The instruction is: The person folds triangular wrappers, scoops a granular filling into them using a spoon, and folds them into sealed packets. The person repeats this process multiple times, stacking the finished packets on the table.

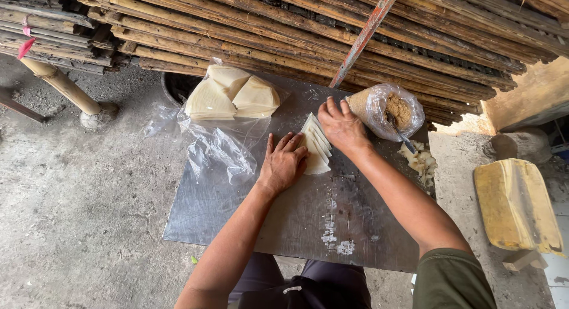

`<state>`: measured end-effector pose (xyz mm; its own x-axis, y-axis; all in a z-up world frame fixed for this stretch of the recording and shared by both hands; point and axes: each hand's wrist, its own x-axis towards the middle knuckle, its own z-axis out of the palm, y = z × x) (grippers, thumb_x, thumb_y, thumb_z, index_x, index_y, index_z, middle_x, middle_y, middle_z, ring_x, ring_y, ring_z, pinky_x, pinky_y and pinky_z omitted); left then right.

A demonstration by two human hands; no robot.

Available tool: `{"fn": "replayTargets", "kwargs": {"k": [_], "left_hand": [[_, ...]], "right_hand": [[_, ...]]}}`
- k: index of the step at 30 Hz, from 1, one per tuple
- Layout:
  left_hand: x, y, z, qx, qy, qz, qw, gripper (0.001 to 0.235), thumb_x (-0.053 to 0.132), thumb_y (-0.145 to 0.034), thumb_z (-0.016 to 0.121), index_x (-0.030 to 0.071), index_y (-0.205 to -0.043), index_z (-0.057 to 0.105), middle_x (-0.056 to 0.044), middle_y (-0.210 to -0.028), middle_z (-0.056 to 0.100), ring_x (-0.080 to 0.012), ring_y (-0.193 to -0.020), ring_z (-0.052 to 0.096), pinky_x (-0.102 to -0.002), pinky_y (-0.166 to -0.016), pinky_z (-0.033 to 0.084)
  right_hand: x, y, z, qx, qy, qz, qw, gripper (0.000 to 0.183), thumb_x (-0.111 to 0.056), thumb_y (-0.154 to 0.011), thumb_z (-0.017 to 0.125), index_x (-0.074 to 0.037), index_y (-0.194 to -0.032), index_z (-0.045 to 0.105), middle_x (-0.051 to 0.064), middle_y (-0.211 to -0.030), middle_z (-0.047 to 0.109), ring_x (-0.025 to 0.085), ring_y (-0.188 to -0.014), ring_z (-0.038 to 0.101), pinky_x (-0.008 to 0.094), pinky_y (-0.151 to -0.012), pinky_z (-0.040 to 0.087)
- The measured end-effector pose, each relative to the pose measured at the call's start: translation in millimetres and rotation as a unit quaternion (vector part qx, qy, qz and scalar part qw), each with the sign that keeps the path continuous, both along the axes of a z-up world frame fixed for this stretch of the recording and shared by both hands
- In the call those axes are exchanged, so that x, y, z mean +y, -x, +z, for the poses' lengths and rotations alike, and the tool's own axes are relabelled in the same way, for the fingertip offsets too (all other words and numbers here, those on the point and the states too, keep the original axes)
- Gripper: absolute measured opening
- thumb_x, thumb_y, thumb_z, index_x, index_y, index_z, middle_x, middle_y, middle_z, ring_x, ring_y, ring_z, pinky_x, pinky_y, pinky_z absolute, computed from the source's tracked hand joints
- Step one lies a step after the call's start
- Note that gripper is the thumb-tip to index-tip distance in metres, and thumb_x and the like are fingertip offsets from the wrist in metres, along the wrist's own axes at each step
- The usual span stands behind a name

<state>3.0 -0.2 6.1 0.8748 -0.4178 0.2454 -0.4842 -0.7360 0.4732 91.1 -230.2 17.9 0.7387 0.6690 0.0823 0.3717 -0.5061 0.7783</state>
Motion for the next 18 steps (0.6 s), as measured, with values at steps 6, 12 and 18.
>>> {"fn": "replayTargets", "kwargs": {"k": [6,12,18], "left_hand": [[1,0,0,-0.003,-0.004,-0.003,1.000,0.022,0.025,-0.092,0.064,0.018,-0.112,0.069,-0.006,-0.153,0.048,-0.0294,-0.148,0.035,-0.067,-0.121,0.014],[1,1,1,0.005,-0.004,0.000,1.000,0.022,0.025,-0.092,0.064,0.018,-0.112,0.070,-0.005,-0.153,0.048,-0.0292,-0.148,0.035,-0.067,-0.121,0.014],[0,0,0,0.002,-0.011,0.000,1.000,0.024,0.026,-0.092,0.064,0.018,-0.114,0.069,-0.005,-0.154,0.046,-0.0291,-0.148,0.034,-0.067,-0.121,0.013]], "right_hand": [[1,1,7,0.136,-0.291,-0.112,0.940,0.070,0.009,-0.092,0.049,-0.034,-0.146,0.059,0.009,-0.153,0.049,0.036,-0.141,0.039,0.055,-0.115,0.021],[20,9,0,0.221,-0.357,-0.153,0.895,0.081,0.015,-0.083,0.048,-0.042,-0.139,0.062,0.006,-0.149,0.050,0.033,-0.139,0.036,0.055,-0.112,0.021],[7,12,15,0.295,-0.425,-0.255,0.817,0.081,0.016,-0.087,0.042,-0.046,-0.132,0.068,-0.001,-0.148,0.051,0.025,-0.125,0.042,0.041,-0.110,0.028]]}}
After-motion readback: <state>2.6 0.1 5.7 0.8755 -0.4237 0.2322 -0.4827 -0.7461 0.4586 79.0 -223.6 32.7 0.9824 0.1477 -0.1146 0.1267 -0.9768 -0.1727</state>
